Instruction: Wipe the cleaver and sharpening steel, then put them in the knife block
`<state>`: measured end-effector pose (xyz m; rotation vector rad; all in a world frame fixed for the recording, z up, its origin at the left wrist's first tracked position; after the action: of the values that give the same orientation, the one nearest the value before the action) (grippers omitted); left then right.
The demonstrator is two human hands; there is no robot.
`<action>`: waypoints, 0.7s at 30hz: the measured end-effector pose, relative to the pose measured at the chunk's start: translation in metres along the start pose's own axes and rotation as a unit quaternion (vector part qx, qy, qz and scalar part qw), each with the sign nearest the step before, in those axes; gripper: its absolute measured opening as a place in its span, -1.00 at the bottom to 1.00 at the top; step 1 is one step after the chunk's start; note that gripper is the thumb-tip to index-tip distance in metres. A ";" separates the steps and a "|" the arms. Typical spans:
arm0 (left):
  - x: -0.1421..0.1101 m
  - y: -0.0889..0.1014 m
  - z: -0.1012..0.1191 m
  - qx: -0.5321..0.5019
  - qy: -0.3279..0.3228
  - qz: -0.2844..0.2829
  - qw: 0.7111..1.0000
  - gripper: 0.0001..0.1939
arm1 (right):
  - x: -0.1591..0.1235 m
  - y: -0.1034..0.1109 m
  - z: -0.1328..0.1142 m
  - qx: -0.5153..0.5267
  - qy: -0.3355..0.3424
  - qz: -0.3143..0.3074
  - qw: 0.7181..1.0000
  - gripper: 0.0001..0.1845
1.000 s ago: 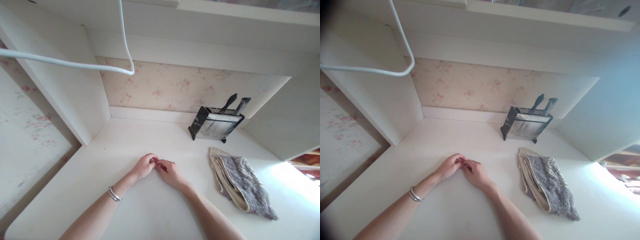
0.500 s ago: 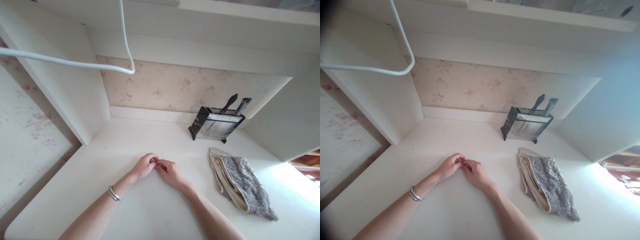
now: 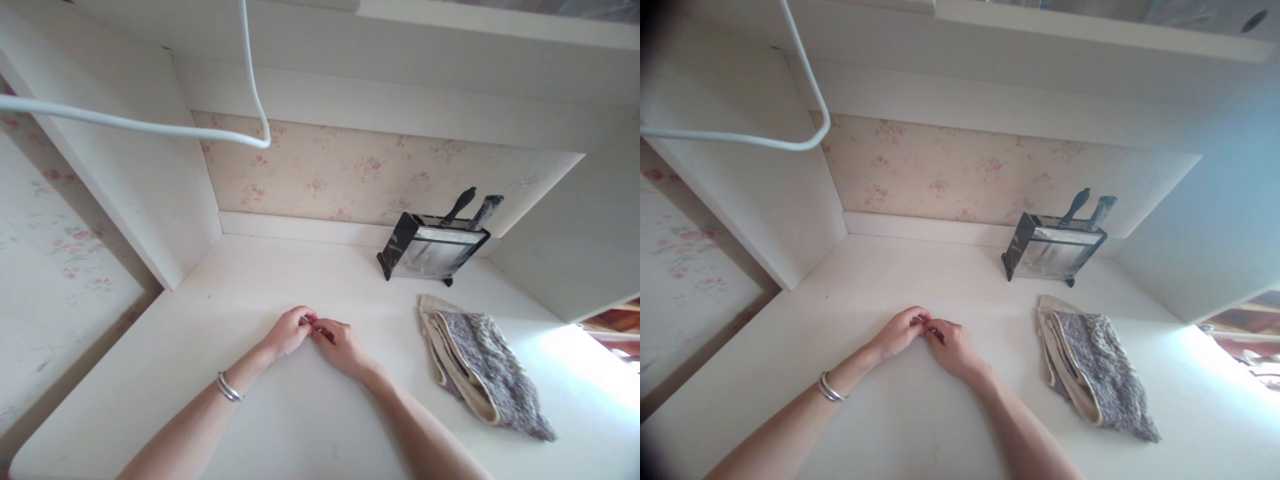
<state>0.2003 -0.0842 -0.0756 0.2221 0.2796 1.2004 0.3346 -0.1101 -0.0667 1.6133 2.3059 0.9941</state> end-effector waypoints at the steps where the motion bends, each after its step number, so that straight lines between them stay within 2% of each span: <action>1: 0.000 0.000 0.001 -0.001 0.000 -0.001 1.000 -0.76 | 0.000 0.000 0.000 0.001 0.000 0.000 1.000 -0.78; 21: 0.000 0.001 0.003 0.007 -0.004 0.002 1.000 -0.76 | 0.001 0.000 0.000 0.001 -0.001 0.000 1.000 -0.77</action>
<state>0.2008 -0.0843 -0.0722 0.2404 0.2812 1.2021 0.3341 -0.1096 -0.0667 1.6134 2.3077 0.9892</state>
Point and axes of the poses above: each hand's wrist, its own x-axis towards the middle knuckle, its own y-axis out of the back of the hand, z = x × y, the point moved 5 cm from there along x, towards the middle knuckle, and after that the axes turned 3 degrees about y, right-handed, at the moved point
